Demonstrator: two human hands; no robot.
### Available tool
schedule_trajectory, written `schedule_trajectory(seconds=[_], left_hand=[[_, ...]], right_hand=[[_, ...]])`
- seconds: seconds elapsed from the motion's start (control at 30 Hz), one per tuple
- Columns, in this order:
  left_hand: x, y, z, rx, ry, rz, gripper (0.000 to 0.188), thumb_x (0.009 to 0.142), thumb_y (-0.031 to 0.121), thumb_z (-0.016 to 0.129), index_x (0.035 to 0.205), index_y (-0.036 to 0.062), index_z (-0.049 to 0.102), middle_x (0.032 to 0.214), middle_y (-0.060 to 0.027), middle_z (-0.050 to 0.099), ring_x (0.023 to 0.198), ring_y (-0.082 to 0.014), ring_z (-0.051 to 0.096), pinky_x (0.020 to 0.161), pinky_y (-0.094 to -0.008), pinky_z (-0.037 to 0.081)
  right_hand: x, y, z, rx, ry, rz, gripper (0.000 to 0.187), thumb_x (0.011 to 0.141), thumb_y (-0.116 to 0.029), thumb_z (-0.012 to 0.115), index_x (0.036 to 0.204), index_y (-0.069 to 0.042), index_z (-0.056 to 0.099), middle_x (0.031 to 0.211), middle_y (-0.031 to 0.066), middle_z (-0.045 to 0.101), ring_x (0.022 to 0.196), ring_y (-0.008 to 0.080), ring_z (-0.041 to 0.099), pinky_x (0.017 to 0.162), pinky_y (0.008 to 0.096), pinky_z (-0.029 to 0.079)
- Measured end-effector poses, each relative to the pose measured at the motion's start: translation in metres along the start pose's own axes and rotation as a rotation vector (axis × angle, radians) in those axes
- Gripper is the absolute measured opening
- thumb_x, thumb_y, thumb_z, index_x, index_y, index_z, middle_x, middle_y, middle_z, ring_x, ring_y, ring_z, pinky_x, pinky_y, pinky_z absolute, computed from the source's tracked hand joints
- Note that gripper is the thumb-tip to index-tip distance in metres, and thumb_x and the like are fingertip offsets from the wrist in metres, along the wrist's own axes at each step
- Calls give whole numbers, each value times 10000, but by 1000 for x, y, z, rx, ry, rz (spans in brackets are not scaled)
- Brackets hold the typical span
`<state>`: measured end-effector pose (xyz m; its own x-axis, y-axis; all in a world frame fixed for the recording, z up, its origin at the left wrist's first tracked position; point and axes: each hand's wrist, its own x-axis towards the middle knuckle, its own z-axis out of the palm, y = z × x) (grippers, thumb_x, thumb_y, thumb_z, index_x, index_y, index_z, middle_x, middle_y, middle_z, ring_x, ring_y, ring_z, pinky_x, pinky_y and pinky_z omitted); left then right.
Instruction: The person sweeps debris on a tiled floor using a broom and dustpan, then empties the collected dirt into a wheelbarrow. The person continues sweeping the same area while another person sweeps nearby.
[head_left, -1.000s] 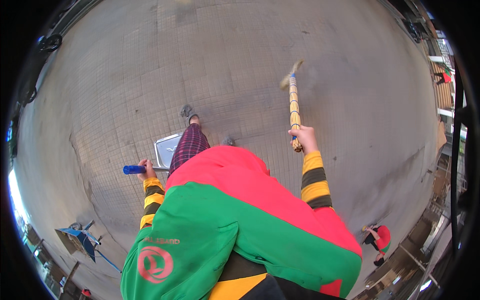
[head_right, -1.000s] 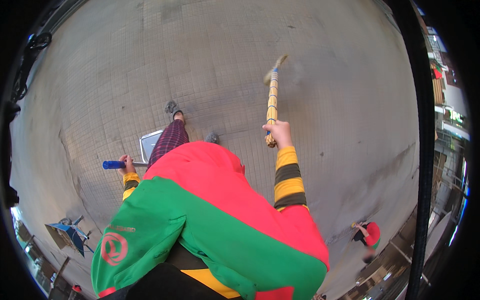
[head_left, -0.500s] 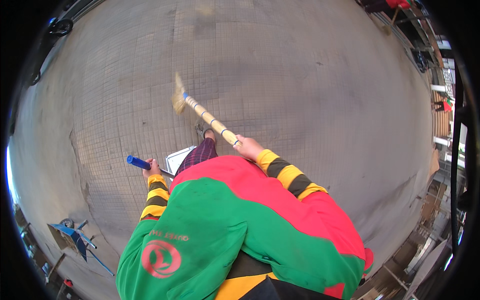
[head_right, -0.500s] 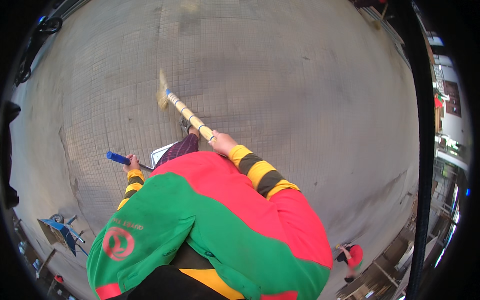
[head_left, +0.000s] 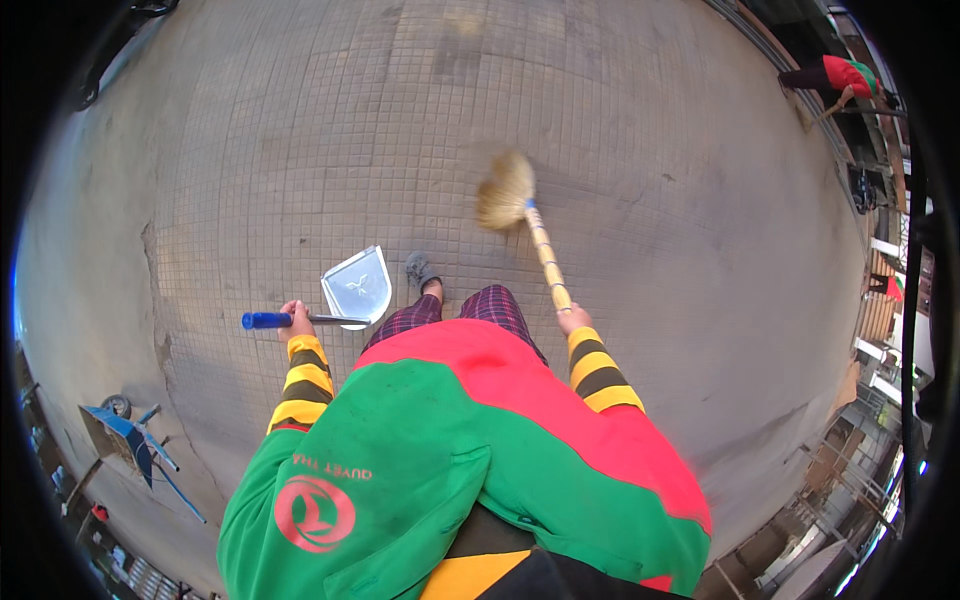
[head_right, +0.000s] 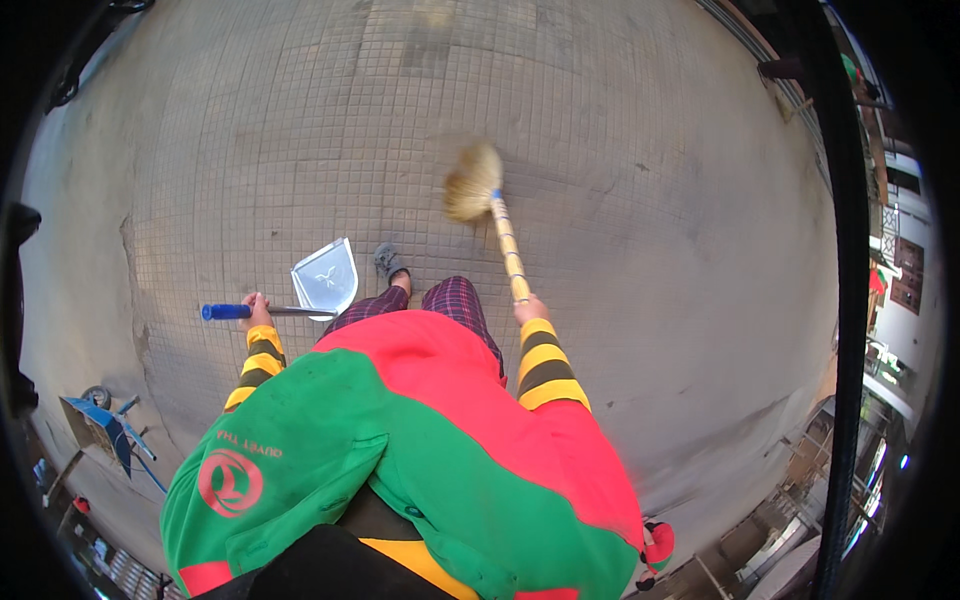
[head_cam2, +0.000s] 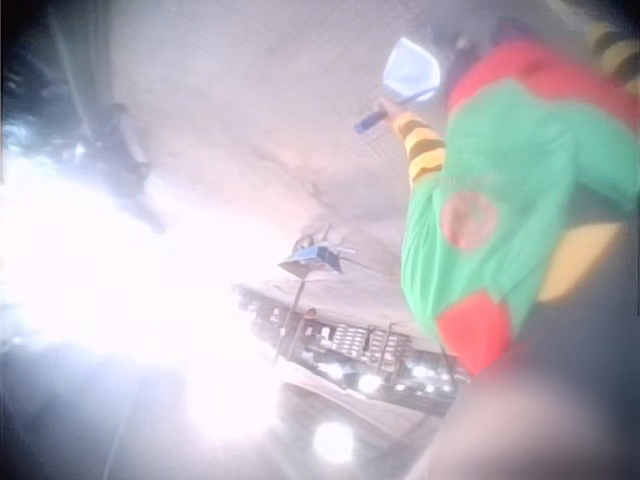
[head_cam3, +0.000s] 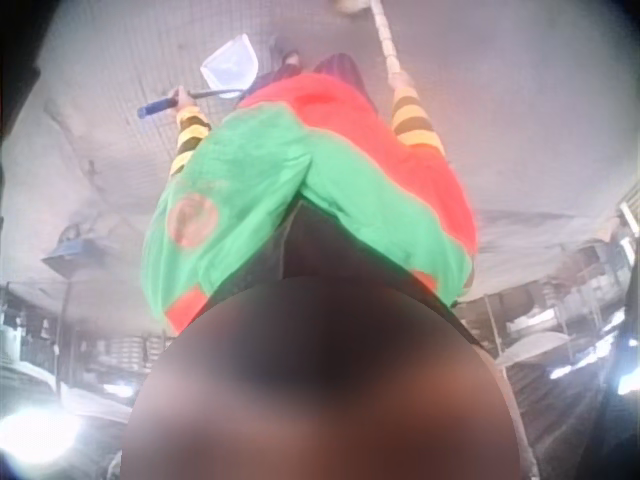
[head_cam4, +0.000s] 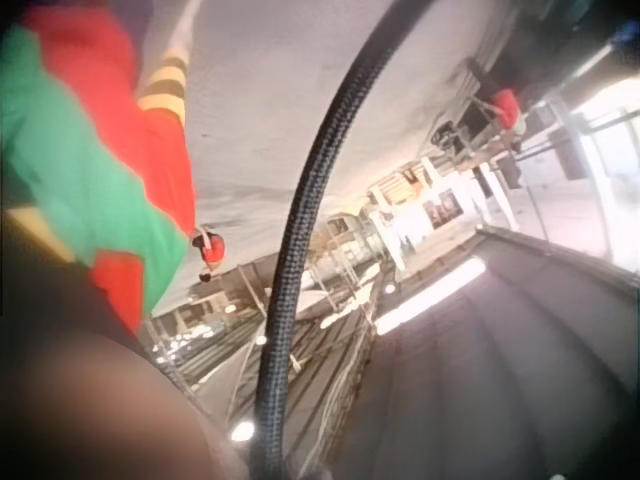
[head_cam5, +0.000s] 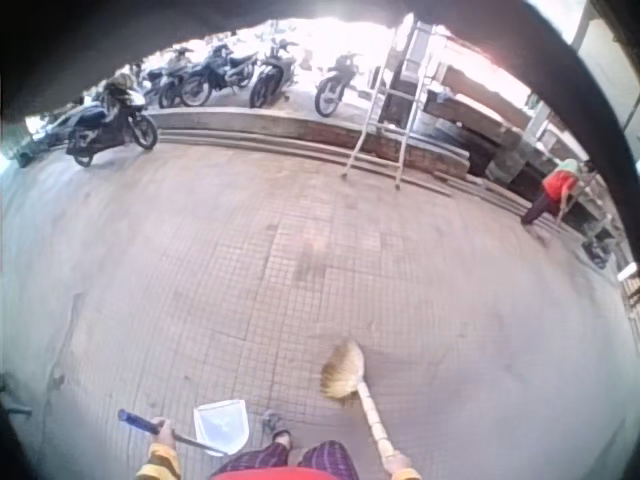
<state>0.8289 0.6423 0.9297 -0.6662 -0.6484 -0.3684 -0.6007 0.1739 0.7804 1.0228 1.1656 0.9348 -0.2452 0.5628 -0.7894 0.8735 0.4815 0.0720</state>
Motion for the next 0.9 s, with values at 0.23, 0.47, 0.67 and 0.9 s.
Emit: schedule_trajectory(seconds=[0.23,0.47,0.67,0.9], left_hand=[[19,21,58,97,-161,143,133,725,44,610,852,7,600,721,-31,575,654,-114,544,622,-257,449],[-14,6,96,138,-97,278,135,702,74,623,822,14,608,734,-47,587,677,-130,549,650,-278,452],[-35,28,125,180,-129,180,145,722,75,617,848,3,610,716,-52,584,639,-131,549,626,-270,450],[-66,40,147,83,-95,98,118,728,63,613,831,7,597,684,-42,565,612,-117,543,592,-257,445]], right_hand=[[56,44,-86,258,150,369,329,732,-245,618,946,4,593,941,199,602,896,328,583,770,384,458],[48,32,-122,365,124,195,324,669,-125,671,927,49,579,805,191,615,756,302,615,651,361,487],[-6,2,-159,551,-145,-228,397,730,-193,615,1072,-11,527,573,79,543,426,162,537,393,307,425],[69,-139,-146,55,-241,-733,345,756,-302,535,1020,-79,556,915,183,593,881,350,553,761,398,435]])
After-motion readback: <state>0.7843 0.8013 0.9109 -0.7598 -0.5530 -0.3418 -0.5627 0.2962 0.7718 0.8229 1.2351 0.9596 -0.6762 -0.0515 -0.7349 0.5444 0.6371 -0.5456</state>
